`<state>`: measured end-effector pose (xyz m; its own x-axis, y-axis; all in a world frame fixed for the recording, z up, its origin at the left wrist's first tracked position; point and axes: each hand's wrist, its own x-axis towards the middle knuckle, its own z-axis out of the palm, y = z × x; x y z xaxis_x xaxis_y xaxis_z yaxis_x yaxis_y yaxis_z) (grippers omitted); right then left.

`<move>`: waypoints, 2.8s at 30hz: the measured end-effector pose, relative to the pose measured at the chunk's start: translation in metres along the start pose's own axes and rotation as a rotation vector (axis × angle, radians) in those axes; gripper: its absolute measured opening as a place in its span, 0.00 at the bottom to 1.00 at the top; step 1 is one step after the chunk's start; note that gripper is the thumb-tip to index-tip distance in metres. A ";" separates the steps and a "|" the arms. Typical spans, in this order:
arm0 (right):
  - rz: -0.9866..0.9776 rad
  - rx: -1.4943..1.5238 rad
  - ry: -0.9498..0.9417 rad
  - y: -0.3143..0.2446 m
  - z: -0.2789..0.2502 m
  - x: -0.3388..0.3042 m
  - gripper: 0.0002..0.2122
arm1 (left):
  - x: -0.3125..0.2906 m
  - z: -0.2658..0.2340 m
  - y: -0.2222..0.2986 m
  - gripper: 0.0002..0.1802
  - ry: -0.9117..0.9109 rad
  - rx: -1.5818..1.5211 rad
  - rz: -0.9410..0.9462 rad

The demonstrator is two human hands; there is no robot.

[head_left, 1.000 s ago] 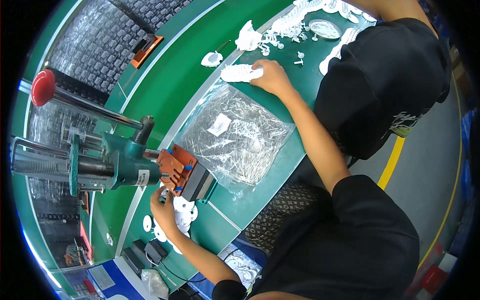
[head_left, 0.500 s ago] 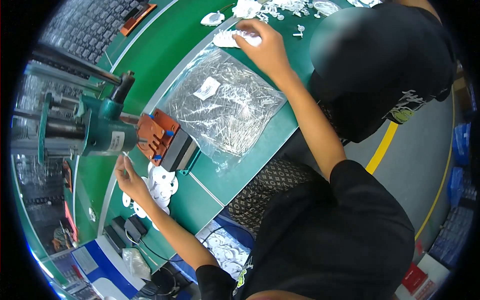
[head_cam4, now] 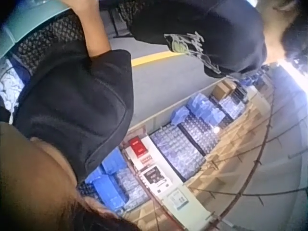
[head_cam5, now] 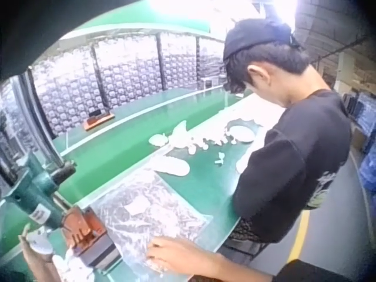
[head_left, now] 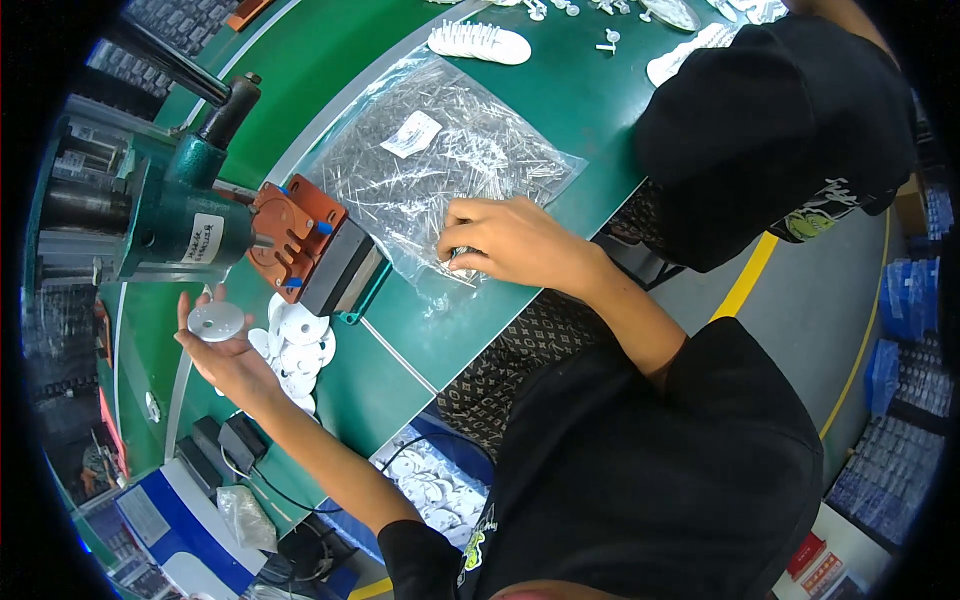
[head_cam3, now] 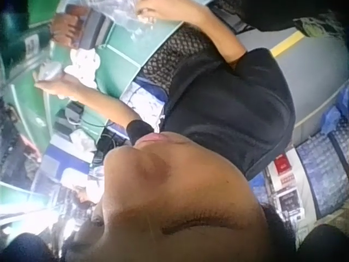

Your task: The person assembles electronic components by hand, placing white plastic discs, metal pins, and plastic components into an assembly jig, then pressing them together using a manual lever press.

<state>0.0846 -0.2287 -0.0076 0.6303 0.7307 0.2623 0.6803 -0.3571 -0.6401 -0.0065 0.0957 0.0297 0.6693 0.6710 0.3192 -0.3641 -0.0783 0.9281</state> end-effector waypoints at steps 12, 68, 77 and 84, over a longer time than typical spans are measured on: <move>-0.243 -0.139 0.178 0.012 0.018 -0.009 0.06 | -0.015 0.015 -0.017 0.07 -0.316 -0.142 0.008; -0.838 0.166 0.384 -0.017 0.026 0.092 0.11 | -0.048 0.058 -0.012 0.20 -0.450 0.717 0.765; -0.749 0.313 0.396 -0.015 0.025 0.092 0.09 | -0.046 0.053 -0.021 0.10 -0.376 0.748 0.790; -0.661 0.272 0.407 -0.011 0.021 0.087 0.06 | -0.043 0.053 -0.017 0.09 -0.312 0.872 0.711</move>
<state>0.1244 -0.1495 0.0070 0.2534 0.4534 0.8545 0.8771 0.2649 -0.4006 0.0054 0.0293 0.0104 0.6677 0.0717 0.7410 -0.2338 -0.9248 0.3001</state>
